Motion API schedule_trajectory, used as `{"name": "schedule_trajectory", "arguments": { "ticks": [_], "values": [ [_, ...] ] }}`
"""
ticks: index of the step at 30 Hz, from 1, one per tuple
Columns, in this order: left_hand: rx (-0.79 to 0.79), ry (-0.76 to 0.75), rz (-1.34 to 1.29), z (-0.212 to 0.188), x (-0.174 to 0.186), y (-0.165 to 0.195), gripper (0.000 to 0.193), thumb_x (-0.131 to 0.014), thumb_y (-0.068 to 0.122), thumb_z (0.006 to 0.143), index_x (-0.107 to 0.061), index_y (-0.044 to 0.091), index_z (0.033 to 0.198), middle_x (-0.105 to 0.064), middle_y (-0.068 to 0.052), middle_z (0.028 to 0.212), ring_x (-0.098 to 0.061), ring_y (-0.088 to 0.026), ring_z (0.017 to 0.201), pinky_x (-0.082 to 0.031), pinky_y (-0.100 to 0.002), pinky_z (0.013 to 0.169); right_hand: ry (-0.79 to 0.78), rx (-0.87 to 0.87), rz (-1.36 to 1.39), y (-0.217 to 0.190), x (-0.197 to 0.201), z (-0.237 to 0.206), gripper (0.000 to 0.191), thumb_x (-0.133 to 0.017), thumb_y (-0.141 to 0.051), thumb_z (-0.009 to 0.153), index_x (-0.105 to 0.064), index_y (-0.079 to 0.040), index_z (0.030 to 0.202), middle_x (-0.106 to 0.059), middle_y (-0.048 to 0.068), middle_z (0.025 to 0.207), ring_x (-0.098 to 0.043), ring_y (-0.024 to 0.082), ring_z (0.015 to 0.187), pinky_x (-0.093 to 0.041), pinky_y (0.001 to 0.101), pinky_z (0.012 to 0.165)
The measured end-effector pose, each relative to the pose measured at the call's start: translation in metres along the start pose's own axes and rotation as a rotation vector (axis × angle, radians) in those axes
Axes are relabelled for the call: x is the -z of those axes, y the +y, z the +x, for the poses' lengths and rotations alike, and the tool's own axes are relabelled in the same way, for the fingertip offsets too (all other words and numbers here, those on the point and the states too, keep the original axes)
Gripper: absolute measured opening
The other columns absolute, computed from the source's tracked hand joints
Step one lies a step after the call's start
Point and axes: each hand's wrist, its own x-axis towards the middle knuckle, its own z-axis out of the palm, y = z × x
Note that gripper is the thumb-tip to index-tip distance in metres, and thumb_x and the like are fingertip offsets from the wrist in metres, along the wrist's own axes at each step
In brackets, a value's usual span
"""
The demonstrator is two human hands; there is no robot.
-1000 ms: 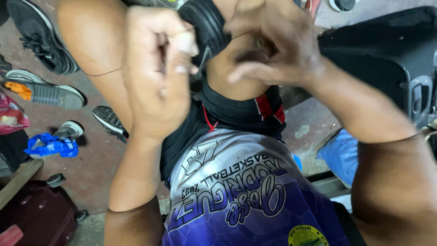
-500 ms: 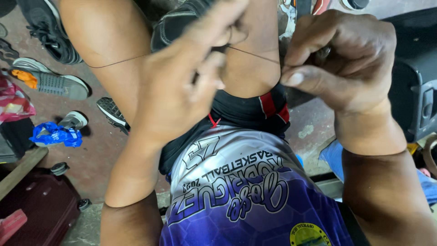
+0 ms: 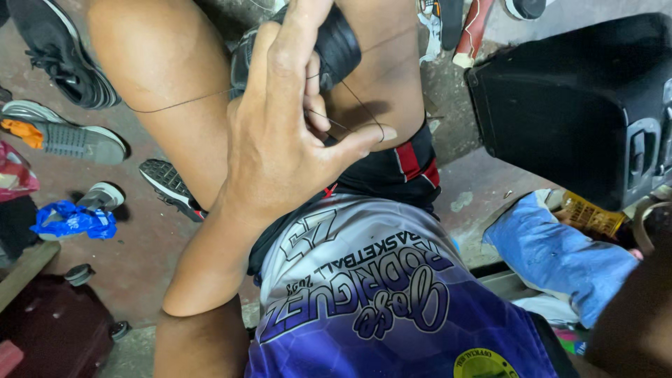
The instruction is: The person sits on the floor and sews a black shoe using a needle and thread. They repeatedly push the needle through the shoe's upper and pull the thread to stitch the material.
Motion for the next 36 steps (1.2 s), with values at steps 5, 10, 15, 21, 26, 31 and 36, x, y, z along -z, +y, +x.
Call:
{"name": "schedule_trajectory", "arguments": {
  "ticks": [5,10,15,21,26,31,36],
  "values": [
    [-0.001,-0.025,-0.004,0.004,0.008,0.002,0.107,-0.103,0.026,0.084,-0.026,0.016,0.158,-0.048,-0.004,0.111,-0.057,-0.009,0.077,-0.054,-0.02,0.067,0.028,-0.065,0.016,-0.013,-0.019,-0.021,0.016,-0.07,-0.011,0.104,-0.065,-0.006,0.118,-0.067,0.009,0.094,-0.066,0.022,0.073,-0.048,0.0323,0.062],
    [0.017,-0.019,-0.01,0.009,0.011,0.008,0.106,-0.1,0.028,0.085,-0.024,0.014,0.157,-0.052,-0.007,0.121,-0.061,-0.009,0.076,-0.056,-0.02,0.067,0.053,-0.1,-0.033,-0.001,0.001,-0.014,0.021,-0.067,-0.009,0.107,-0.061,-0.005,0.126,-0.067,0.012,0.098,-0.067,0.024,0.075,-0.051,0.0329,0.064],
    [0.025,-0.029,-0.005,0.011,0.006,0.006,0.1,-0.097,0.025,0.088,-0.026,0.013,0.157,-0.052,-0.009,0.13,-0.063,-0.009,0.077,-0.057,-0.02,0.066,0.003,-0.053,0.316,-0.052,-0.017,-0.004,0.026,-0.065,-0.007,0.109,-0.057,-0.004,0.134,-0.067,0.015,0.102,-0.069,0.026,0.078,-0.053,0.0336,0.066],
    [-0.042,0.044,-0.001,-0.004,0.023,0.004,0.057,-0.076,0.0,0.101,-0.046,0.011,0.149,-0.043,-0.014,0.147,-0.068,-0.02,0.107,-0.057,-0.019,0.076,0.124,-0.114,1.205,-0.094,-0.039,0.005,0.04,-0.065,-0.021,0.101,-0.056,-0.004,0.136,-0.07,0.009,0.097,-0.061,0.015,0.066,-0.046,0.0235,0.059],
    [0.038,0.221,0.404,-0.037,0.048,-0.039,0.016,-0.075,0.007,0.107,-0.062,0.001,0.114,-0.063,-0.014,0.102,-0.062,-0.023,0.093,-0.051,-0.034,0.082,0.054,-0.144,1.615,-0.09,-0.017,0.025,0.052,-0.077,-0.031,0.104,-0.051,-0.006,0.141,-0.063,0.005,0.102,-0.055,0.013,0.071,-0.041,0.0197,0.061],
    [0.326,0.467,0.107,-0.11,0.047,-0.09,0.056,-0.082,0.015,0.102,-0.035,0.007,0.073,-0.033,-0.002,0.069,-0.031,-0.012,0.064,-0.025,-0.032,0.058,0.15,0.112,0.838,-0.132,-0.046,0.054,0.059,-0.095,-0.028,0.091,-0.058,-0.007,0.132,-0.067,0.008,0.107,-0.057,0.011,0.068,-0.045,0.0242,0.065],
    [0.457,0.823,-0.293,-0.139,0.105,-0.127,0.056,-0.081,0.016,0.106,-0.033,0.013,0.076,-0.037,0.003,0.067,-0.031,-0.007,0.057,-0.024,-0.026,0.054,0.065,-0.102,0.899,-0.131,-0.058,0.061,0.054,-0.102,-0.02,0.08,-0.07,-0.005,0.121,-0.053,0.002,0.069,-0.041,0.009,0.053,-0.034,0.0275,0.051]
  ]
}}
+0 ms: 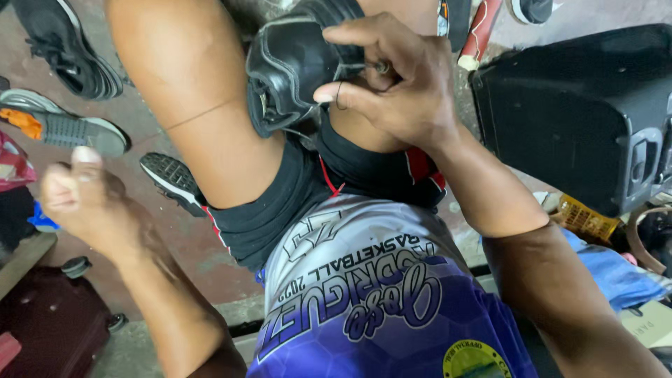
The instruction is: The person sits on the floor and sews a black shoe using a needle and thread. They repeatedly push the needle through the shoe's upper and pull the thread to stitch the material.
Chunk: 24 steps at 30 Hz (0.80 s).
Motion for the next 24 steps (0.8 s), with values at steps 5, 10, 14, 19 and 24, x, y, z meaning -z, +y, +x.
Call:
{"name": "schedule_trajectory", "arguments": {
  "ticks": [5,10,14,19,24],
  "values": [
    [-0.445,-0.028,0.487,-0.003,-0.034,0.026,0.037,-0.078,0.02,0.107,-0.047,0.009,0.09,-0.046,-0.001,0.083,-0.04,-0.014,0.071,-0.032,-0.031,0.062,-0.068,-0.021,0.035,0.001,0.006,-0.01,0.06,-0.098,-0.025,0.094,-0.062,-0.009,0.139,-0.057,0.003,0.081,-0.049,0.01,0.056,-0.038,0.0255,0.054],
    [-0.679,-0.429,0.766,-0.038,-0.118,0.055,0.023,-0.08,0.021,0.106,-0.061,0.009,0.099,-0.058,-0.005,0.091,-0.05,-0.026,0.081,-0.04,-0.039,0.07,-0.178,0.043,-0.342,-0.016,0.045,-0.02,0.089,-0.087,-0.041,0.088,-0.035,-0.005,0.15,-0.065,0.016,0.111,-0.067,0.034,0.093,-0.053,0.0418,0.078],
    [-0.621,-0.401,0.756,-0.039,-0.135,0.061,0.033,-0.083,0.019,0.098,-0.057,0.007,0.083,-0.055,-0.01,0.084,-0.05,-0.033,0.078,-0.04,-0.045,0.07,-0.36,-0.066,-0.553,-0.028,0.072,-0.017,0.097,-0.093,-0.041,0.076,-0.046,-0.004,0.152,-0.067,0.024,0.114,-0.07,0.041,0.08,-0.054,0.0488,0.065],
    [-0.551,-0.392,0.544,-0.04,-0.128,0.054,0.042,-0.075,0.012,0.108,-0.048,0.002,0.077,-0.056,-0.015,0.092,-0.054,-0.028,0.081,-0.042,-0.039,0.073,-0.063,0.157,-0.205,-0.014,0.032,-0.012,0.07,-0.088,-0.033,0.092,-0.045,-0.009,0.142,-0.067,0.016,0.103,-0.069,0.029,0.089,-0.054,0.0341,0.075],
    [-0.122,-0.367,-0.268,-0.043,-0.133,0.061,0.031,-0.059,0.006,0.097,-0.04,0.012,0.073,-0.069,-0.011,0.098,-0.055,-0.01,0.075,-0.045,-0.025,0.066,-0.242,-0.212,-0.004,0.003,0.04,-0.026,0.014,-0.08,-0.012,0.103,-0.068,-0.004,0.106,-0.056,0.006,0.066,-0.046,0.013,0.055,-0.033,0.0279,0.051]
  ]
}}
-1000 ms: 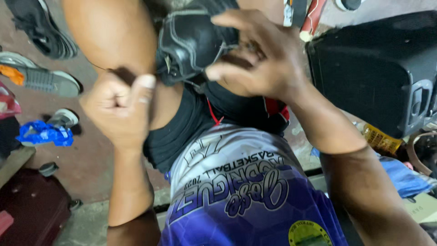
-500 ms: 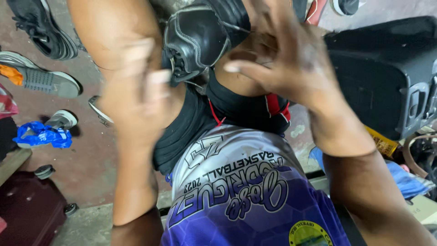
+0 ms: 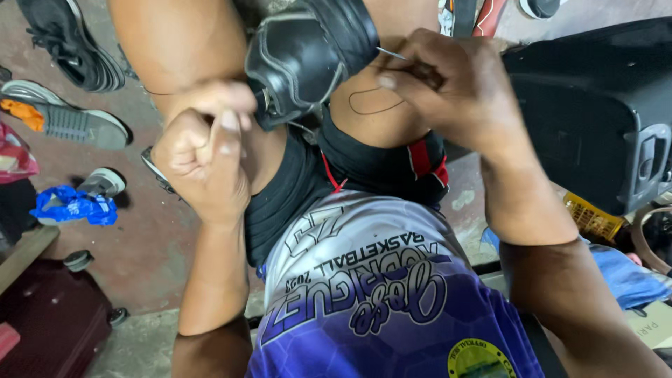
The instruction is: The person sits on the floor and sews a black shoe using a needle and thread. They repeatedly push the needle through the shoe's upper and pull the thread to stitch the material.
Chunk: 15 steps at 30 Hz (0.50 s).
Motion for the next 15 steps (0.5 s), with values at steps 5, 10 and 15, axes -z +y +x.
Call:
{"name": "schedule_trajectory", "arguments": {
  "ticks": [5,10,15],
  "values": [
    [0.011,-0.223,0.491,0.004,0.002,0.008,0.018,-0.059,0.011,0.107,-0.057,0.0,0.121,-0.057,-0.006,0.098,-0.054,-0.012,0.086,-0.043,-0.023,0.077,0.145,0.079,0.29,-0.001,0.016,-0.003,0.015,-0.07,-0.008,0.107,-0.063,0.001,0.098,-0.061,0.005,0.081,-0.048,0.007,0.06,-0.035,0.0234,0.054],
    [-0.203,-0.234,0.937,0.006,0.004,-0.01,0.01,-0.068,0.012,0.099,-0.065,0.003,0.102,-0.056,-0.012,0.085,-0.058,-0.027,0.083,-0.048,-0.037,0.08,0.137,0.017,0.525,-0.039,-0.008,0.019,0.014,-0.064,-0.009,0.102,-0.058,-0.001,0.091,-0.062,0.002,0.083,-0.048,0.006,0.06,-0.035,0.0222,0.056],
    [-0.207,-0.219,0.635,0.018,0.002,-0.014,0.012,-0.068,0.02,0.093,-0.067,0.008,0.094,-0.058,-0.008,0.082,-0.059,-0.025,0.08,-0.049,-0.038,0.076,0.311,0.444,-0.06,-0.044,-0.051,0.07,0.02,-0.079,-0.013,0.108,-0.066,-0.002,0.096,-0.063,0.011,0.088,-0.063,0.021,0.079,-0.049,0.0321,0.072]
  ]
}}
